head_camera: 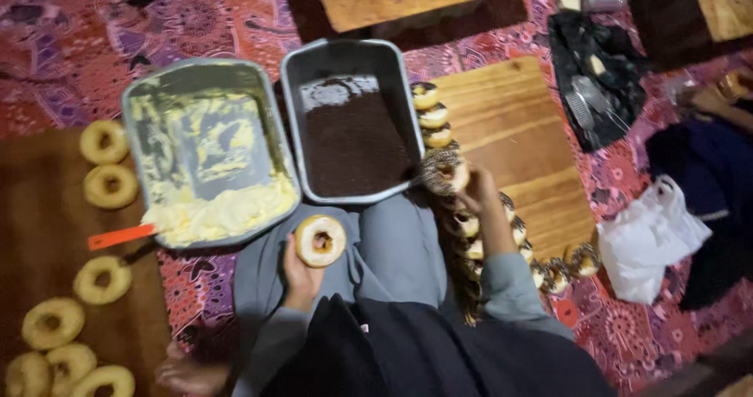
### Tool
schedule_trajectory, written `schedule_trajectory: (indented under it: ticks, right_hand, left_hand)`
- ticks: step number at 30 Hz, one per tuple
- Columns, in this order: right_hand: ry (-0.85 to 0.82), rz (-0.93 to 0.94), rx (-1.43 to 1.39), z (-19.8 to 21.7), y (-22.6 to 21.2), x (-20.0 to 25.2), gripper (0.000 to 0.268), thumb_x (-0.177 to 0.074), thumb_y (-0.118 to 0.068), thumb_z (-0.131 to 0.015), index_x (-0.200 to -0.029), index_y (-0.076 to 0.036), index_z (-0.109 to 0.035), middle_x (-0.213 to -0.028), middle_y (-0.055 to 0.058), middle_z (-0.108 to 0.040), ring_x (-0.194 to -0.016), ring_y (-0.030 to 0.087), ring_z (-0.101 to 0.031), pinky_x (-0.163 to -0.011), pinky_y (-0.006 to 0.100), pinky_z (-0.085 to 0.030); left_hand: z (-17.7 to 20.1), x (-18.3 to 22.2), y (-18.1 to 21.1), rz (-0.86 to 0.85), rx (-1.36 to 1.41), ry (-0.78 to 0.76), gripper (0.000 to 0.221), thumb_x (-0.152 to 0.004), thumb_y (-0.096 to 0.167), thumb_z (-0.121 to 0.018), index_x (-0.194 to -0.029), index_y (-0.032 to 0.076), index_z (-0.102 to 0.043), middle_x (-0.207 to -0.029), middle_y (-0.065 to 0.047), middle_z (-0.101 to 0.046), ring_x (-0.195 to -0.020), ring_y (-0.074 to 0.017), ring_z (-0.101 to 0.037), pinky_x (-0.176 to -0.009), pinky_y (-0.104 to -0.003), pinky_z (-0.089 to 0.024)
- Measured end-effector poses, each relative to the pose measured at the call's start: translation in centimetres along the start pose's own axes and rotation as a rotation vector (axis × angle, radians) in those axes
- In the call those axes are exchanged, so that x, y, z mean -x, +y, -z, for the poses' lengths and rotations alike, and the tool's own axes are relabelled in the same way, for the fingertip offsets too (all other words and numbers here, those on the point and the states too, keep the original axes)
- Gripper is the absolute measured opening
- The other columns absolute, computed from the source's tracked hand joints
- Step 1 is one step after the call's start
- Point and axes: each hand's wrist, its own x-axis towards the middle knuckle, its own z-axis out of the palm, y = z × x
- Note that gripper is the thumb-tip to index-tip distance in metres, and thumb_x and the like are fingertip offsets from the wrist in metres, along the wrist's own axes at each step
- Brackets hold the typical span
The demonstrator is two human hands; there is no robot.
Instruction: The person dips plain donuts into a yellow cream and then into a dark crumb topping, placing the finished donuts on a wooden board. The person handles the donuts one at a time, repeating the process for multiple units.
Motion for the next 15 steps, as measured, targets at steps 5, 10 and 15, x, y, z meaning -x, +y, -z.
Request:
schedule_trajectory:
  ticks: [5, 10, 15]
  right_hand:
    - [0.355, 0.331, 0.093, 10.4, -4.5, 4.1, 0.041, -0.087, -0.003, -0.054, -0.127, 0.0, -0.062, -0.109, 0.01, -0.074, -0.096, 0.02, -0.074, -0.084, 0.037, -0.066]
    - [0.617, 0.34, 0.619, 11.3, -4.1, 1.7, 0.04, -0.085, -0.001, -0.062, -0.125, -0.002, -0.063, -0.107, 0.018, -0.071, -0.088, 0.026, -0.069, -0.074, 0.04, -0.057]
    - [0.767, 0.393, 1.706, 8.9, -4.0, 3.6, 0.022, -0.097, -0.015, -0.07, -0.115, -0.005, -0.074, -0.11, 0.024, -0.073, -0.097, 0.033, -0.07, -0.089, 0.042, -0.056]
  left_hand:
    - [-0.1, 0.6, 1.1, 0.006, 0.096, -0.144, 0.065, -0.114, 0.053, -0.035, -0.135, -0.003, -0.059, -0.131, -0.018, -0.065, -0.126, -0.0353, -0.059, -0.115, -0.058, -0.041]
    - [-3.2, 1.9, 2.5, 0.137, 0.384, -0.561, 0.066, -0.117, 0.049, -0.036, -0.141, -0.01, -0.056, -0.129, -0.023, -0.063, -0.127, -0.0401, -0.057, -0.118, -0.077, -0.035]
    - [-4.5, 3.7, 3.2, 0.222, 0.006, -0.207, 0.061, -0.1, 0.045, -0.039, -0.136, -0.001, -0.056, -0.132, -0.022, -0.063, -0.122, -0.0439, -0.059, -0.099, -0.072, -0.043]
